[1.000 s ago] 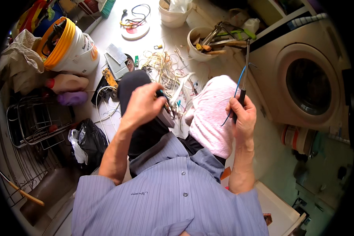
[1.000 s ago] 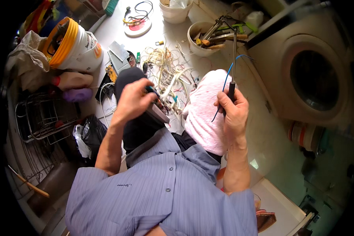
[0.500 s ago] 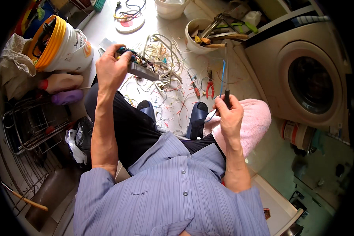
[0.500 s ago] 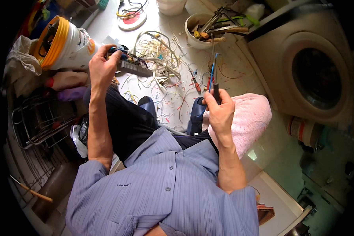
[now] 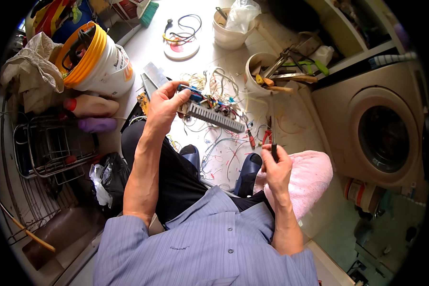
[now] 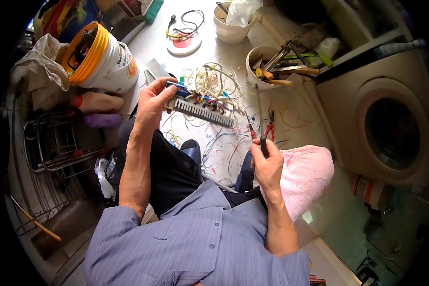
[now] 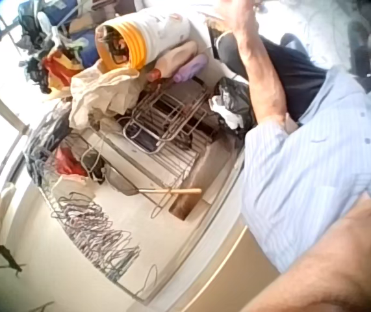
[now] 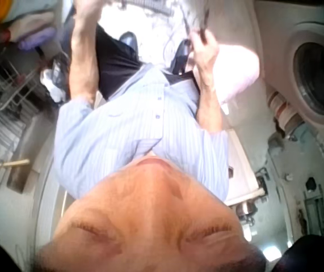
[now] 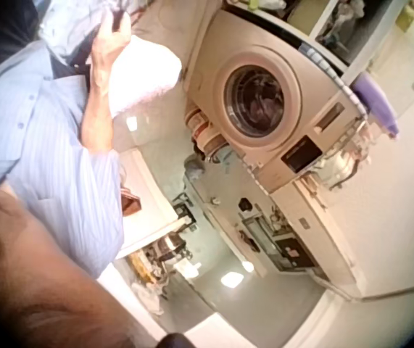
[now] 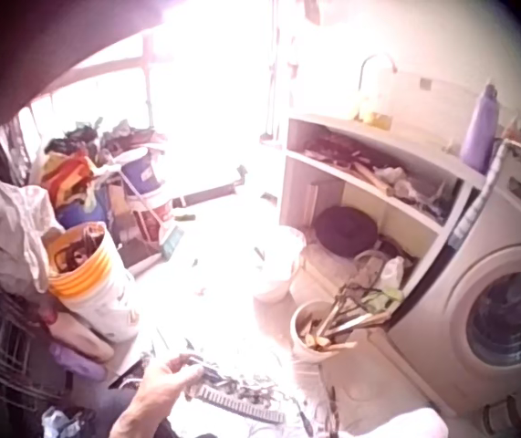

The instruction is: The person works on a circuit board by hand, using a screwdriver to tighten or loosen components while handling a bundle of wires.

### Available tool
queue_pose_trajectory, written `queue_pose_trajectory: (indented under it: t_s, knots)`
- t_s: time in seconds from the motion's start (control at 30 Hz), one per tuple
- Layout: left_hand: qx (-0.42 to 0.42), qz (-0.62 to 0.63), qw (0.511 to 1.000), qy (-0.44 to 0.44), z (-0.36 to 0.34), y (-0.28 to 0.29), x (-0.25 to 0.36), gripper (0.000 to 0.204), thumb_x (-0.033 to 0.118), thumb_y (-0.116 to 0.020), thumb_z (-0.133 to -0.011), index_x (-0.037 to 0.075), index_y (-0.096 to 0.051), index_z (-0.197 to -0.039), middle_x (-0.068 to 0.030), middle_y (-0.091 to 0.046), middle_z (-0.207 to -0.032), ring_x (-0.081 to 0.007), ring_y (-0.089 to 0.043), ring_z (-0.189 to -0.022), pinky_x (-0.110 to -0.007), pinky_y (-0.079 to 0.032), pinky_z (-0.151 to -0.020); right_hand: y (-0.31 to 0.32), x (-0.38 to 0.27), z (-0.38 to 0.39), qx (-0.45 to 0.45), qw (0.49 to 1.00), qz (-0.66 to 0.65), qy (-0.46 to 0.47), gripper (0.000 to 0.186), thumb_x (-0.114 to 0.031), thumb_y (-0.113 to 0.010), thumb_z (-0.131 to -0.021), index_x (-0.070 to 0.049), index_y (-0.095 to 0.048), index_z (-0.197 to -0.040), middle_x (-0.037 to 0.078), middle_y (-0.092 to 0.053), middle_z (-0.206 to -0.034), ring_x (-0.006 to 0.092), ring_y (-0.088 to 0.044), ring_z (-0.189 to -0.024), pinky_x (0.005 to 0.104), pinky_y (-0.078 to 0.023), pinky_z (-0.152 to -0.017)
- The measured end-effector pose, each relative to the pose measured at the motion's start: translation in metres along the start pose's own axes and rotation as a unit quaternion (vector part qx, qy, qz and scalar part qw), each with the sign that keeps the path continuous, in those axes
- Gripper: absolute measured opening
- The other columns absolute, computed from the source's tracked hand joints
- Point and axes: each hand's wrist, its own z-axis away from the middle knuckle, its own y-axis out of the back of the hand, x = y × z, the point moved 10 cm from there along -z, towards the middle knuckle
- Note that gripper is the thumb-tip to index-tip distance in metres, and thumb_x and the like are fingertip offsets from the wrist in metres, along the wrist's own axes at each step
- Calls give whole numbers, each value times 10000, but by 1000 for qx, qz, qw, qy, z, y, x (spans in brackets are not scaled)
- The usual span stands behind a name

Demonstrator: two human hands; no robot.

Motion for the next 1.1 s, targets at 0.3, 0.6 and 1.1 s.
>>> queue_pose_trajectory:
  t_s: [0.3,0.6,1.1]
  knots:
    - [-154,34,981,110,17,-44,-39,322,187,-724,-932,15,-660,-1196,-19,-708,-917,-49,-583,-675,-207,-443,-524,-30,-51,-35,-94,985,26,144,166,-62,-696,-918,8,-686,-1068,21,-660,-876,78,-550,-732,239,-452,-652]
    - [-214,64,963,154,35,-67,-53,492,83,-771,-870,9,-591,-1321,-30,-674,-1003,-86,-607,-762,-246,-487,-617,-68,-33,-40,-145,985,-12,92,288,-109,-692,-953,-16,-668,-1225,5,-693,-890,72,-599,-813,244,-498,-744]
    - [-222,71,951,204,36,-82,-75,547,14,-744,-801,-24,-595,-1326,-29,-690,-1096,-80,-614,-896,-255,-503,-780,-66,13,-58,-179,981,-69,23,260,-102,-709,-935,7,-687,-1170,-6,-683,-918,60,-597,-825,232,-501,-756]
